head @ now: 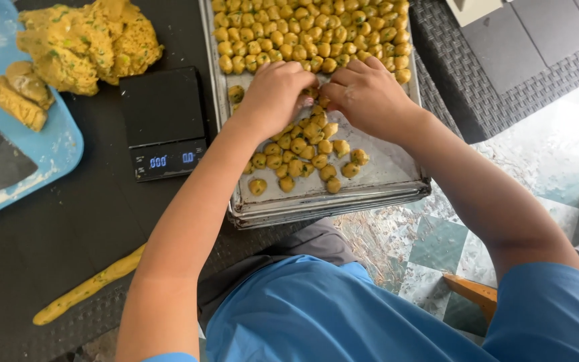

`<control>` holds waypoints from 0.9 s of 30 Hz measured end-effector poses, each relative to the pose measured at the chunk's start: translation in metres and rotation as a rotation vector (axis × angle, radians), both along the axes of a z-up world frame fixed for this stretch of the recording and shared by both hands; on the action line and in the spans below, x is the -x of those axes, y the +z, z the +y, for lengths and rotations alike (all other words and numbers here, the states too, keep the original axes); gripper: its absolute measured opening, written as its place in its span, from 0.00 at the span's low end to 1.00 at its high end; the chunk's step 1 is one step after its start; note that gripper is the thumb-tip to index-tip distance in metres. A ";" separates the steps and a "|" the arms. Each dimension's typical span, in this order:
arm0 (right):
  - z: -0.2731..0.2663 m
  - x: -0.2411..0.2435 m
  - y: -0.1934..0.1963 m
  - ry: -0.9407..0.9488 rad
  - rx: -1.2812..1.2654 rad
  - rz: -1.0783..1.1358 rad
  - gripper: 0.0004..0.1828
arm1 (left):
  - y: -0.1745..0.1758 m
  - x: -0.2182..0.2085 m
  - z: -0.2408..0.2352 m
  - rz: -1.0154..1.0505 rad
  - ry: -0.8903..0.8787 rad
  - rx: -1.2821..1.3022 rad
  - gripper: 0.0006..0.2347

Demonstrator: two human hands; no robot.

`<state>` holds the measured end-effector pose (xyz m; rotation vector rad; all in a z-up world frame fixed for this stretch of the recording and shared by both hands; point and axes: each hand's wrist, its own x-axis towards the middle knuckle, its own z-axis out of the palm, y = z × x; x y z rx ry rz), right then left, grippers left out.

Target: The person weighs small pieces of yellow dough on a digital scale, then rolls a larger piece into a long log on a mat. They use a scraper to cut the log into uniform pieces, weigh them again, and arrange the pieces on a metal baking tray.

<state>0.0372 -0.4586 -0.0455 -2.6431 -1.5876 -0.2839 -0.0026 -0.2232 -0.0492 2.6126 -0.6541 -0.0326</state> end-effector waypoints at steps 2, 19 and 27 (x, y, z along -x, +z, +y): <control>-0.003 -0.007 0.009 0.058 -0.173 0.167 0.08 | 0.007 0.002 0.000 0.033 0.088 0.203 0.08; -0.102 0.016 -0.006 -0.117 -0.365 0.088 0.13 | -0.018 0.007 -0.116 -0.314 0.036 -0.019 0.11; -0.095 0.013 -0.026 -0.165 -0.422 -0.091 0.13 | -0.024 -0.007 -0.121 -0.354 0.012 0.065 0.11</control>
